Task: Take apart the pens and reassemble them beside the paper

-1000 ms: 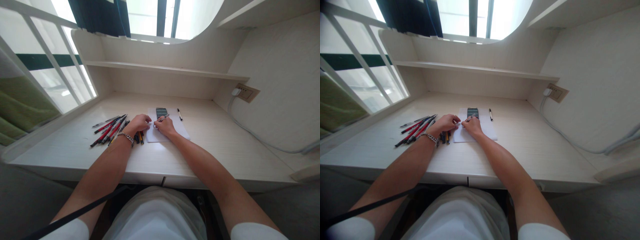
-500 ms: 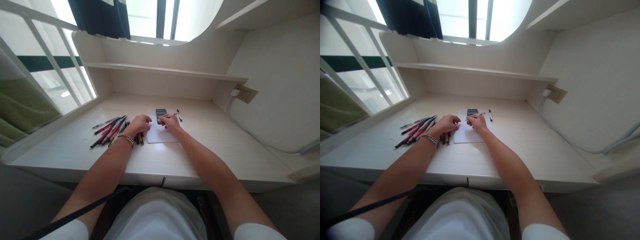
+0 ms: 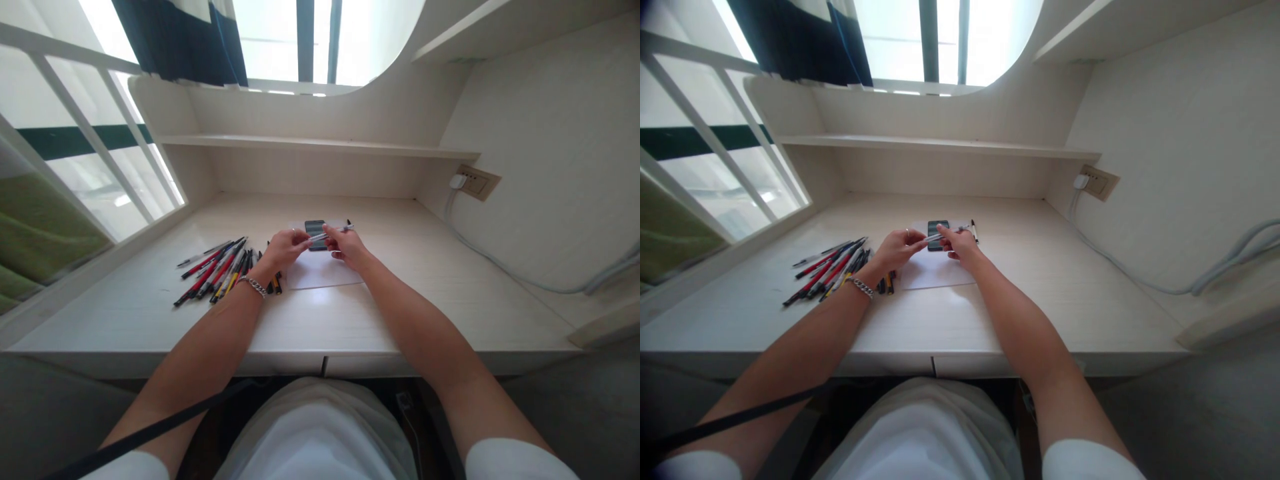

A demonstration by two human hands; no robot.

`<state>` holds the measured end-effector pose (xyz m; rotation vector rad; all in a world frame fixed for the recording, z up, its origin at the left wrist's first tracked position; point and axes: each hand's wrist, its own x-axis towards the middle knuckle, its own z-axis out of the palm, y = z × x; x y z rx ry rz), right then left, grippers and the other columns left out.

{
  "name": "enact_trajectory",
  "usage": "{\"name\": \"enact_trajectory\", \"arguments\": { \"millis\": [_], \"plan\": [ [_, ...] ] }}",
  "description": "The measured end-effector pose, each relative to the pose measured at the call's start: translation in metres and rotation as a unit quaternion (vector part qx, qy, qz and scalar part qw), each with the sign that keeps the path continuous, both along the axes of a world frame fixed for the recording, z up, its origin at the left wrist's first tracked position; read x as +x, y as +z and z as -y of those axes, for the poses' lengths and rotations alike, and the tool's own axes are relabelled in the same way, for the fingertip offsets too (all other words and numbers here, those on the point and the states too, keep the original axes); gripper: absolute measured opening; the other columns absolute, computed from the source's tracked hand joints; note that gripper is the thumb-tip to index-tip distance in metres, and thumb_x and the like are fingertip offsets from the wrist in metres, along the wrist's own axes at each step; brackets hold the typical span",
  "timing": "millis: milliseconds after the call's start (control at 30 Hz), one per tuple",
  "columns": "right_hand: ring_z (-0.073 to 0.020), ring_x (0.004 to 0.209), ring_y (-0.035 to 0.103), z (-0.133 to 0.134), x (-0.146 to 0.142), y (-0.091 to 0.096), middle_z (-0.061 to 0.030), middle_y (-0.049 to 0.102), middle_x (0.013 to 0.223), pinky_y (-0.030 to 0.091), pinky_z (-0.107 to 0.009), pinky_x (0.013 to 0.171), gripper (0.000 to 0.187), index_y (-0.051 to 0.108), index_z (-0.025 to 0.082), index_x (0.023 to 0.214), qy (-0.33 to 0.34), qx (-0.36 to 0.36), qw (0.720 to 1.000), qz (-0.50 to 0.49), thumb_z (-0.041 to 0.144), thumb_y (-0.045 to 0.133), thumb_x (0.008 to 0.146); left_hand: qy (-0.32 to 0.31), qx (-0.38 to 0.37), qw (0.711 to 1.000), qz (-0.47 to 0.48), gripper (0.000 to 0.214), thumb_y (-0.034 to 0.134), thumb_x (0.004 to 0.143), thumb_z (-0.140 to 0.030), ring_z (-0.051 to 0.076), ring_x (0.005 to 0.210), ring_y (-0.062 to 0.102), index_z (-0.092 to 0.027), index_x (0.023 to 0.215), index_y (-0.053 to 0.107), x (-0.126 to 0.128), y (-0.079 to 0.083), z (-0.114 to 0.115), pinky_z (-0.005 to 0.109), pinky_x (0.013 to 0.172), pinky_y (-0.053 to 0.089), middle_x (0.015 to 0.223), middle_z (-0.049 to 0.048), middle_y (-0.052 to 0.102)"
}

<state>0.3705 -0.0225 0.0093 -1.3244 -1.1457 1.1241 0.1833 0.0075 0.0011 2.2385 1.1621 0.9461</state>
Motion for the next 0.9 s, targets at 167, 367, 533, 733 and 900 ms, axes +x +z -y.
{"name": "enact_trajectory", "arguments": {
  "millis": [167,367,533,733,900],
  "plan": [
    [-0.0053,0.044,0.047,-0.007,0.018,0.001,0.0024,0.060,0.061,0.033,-0.016,0.039,0.029,0.057,0.018,0.081,-0.050,0.003,0.997,-0.060,0.045,0.066,0.084,0.001,-0.001,1.000,-0.012,0.027,0.061,0.082,-0.038,0.017,0.079,0.066,-0.018,0.096,0.072,-0.001,0.000,-0.001,0.027,0.073,0.049,0.089,0.0060,0.075],
    [-0.0062,0.037,0.042,-0.011,0.020,-0.006,0.0023,0.054,0.050,0.027,-0.017,0.034,0.032,0.058,0.016,0.079,-0.037,-0.005,0.999,0.024,0.043,0.052,0.094,0.026,0.020,0.998,-0.048,0.021,0.064,0.080,-0.032,0.017,0.076,0.065,-0.018,0.092,0.075,-0.002,0.002,0.003,0.027,0.072,0.047,0.086,0.0055,0.075],
    [-0.0070,0.034,0.040,-0.007,0.018,-0.005,0.0031,0.052,0.045,0.027,-0.017,0.034,0.035,0.059,0.016,0.083,-0.006,-0.029,1.000,0.004,0.046,0.046,0.096,0.035,0.011,0.997,-0.061,0.018,0.067,0.077,-0.028,0.017,0.076,0.065,-0.020,0.090,0.076,-0.003,0.004,0.005,0.027,0.075,0.048,0.085,0.0046,0.075],
    [-0.0082,0.035,0.041,-0.006,0.020,-0.003,0.0022,0.054,0.047,0.028,-0.018,0.035,0.038,0.058,0.017,0.088,0.021,-0.048,0.999,0.015,0.052,0.044,0.096,0.047,0.006,0.999,-0.004,0.021,0.067,0.077,-0.029,0.017,0.075,0.065,-0.018,0.092,0.075,-0.006,-0.001,-0.003,0.027,0.072,0.049,0.085,0.0050,0.075],
    [-0.0061,0.041,0.041,-0.003,0.034,0.002,-0.0009,0.058,0.056,0.030,-0.018,0.038,0.034,0.066,0.013,0.078,0.070,-0.038,0.993,0.088,0.042,0.055,0.092,0.040,-0.005,0.999,0.017,0.023,0.068,0.075,-0.031,0.017,0.076,0.066,-0.018,0.093,0.075,-0.008,-0.004,-0.009,0.027,0.072,0.049,0.086,0.0053,0.075]
  ]
}}
